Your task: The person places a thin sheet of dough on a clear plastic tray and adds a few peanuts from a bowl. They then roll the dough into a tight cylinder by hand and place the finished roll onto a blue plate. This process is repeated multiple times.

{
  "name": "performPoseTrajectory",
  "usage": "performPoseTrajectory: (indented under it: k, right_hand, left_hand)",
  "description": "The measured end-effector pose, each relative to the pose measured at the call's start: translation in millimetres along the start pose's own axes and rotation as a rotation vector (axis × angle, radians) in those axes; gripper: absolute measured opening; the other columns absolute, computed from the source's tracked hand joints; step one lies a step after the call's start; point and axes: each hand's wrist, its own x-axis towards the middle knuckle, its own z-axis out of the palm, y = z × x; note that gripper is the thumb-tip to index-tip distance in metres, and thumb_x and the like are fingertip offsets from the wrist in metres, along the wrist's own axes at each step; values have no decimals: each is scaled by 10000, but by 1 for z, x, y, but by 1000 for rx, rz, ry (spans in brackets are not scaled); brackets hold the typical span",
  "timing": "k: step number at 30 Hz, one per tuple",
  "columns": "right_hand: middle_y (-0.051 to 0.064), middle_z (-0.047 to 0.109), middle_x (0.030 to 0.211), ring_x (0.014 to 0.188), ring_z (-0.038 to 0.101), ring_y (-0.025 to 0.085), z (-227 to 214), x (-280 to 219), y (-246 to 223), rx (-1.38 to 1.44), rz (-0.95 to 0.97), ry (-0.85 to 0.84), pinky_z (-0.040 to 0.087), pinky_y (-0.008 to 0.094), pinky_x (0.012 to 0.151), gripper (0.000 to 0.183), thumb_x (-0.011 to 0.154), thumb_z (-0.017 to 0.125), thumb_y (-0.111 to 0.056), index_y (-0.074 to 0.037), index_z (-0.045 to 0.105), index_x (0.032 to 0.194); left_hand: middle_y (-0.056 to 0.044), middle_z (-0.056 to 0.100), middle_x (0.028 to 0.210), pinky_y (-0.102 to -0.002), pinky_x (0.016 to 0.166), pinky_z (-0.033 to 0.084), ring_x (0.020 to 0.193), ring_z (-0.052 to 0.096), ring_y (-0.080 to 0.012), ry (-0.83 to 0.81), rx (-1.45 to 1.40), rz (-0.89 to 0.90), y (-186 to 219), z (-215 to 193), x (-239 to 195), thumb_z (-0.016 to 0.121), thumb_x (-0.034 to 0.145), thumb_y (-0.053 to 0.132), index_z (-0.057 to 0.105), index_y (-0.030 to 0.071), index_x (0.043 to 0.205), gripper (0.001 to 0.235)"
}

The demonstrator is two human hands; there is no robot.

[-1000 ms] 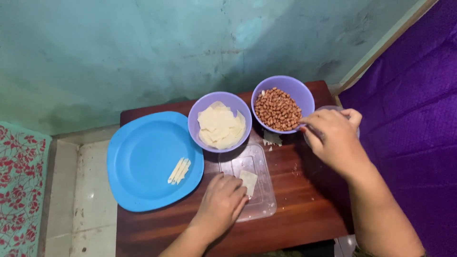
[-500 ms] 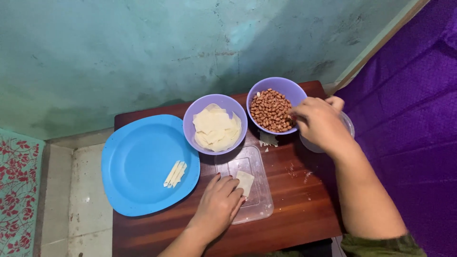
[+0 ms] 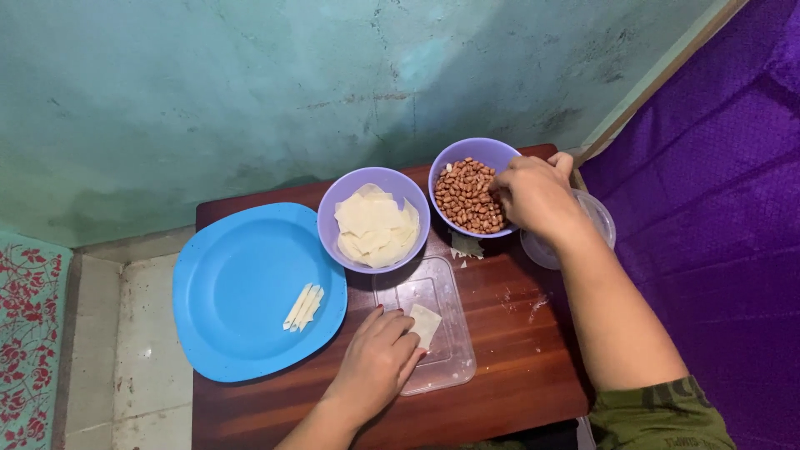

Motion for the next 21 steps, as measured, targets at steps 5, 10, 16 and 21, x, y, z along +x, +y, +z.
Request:
performPoseTrajectory:
  k: [5,10,16,21]
  right_hand:
    - [26,720,924,844,601,222,-1,1,-13,121,-63,27,287,434,941,264,745,783,-59,-168,821,982]
    - [21,708,899,826,604,236,10,0,-17,96,-100,43,304,427,892,156,733,767,-96,-137,799,881]
    - [40,721,950,873,636,254,8,1,-21,111,-49,-18,312,452,934,167,739,807,-125,-123,770,902]
    - [25,712,872,838,641,230,7,0,-28,171,-142,133,309,436,929,148,729,752,-50,-120,776,858]
  left_hand:
    - [-106,652,1107,-488,1084,424,1151,619,-325,-2,-12,0,0,-1,1,732,845,119,679,31,840,102]
    - [-115,654,1113,-486,1082,422,1144,616,-327,3,-5,18,0,1,0,730,838,114,690,31,855,94]
    - [-107,644,1096,-491,1094,421,1136,616,-320,10,-20,10,3,-2,1,726,849,112,689,36,877,90]
    - [-110,642,1094,-493,1085,422,1132,615,-325,14,-18,18,2,-1,1,723,850,116,680,37,875,93]
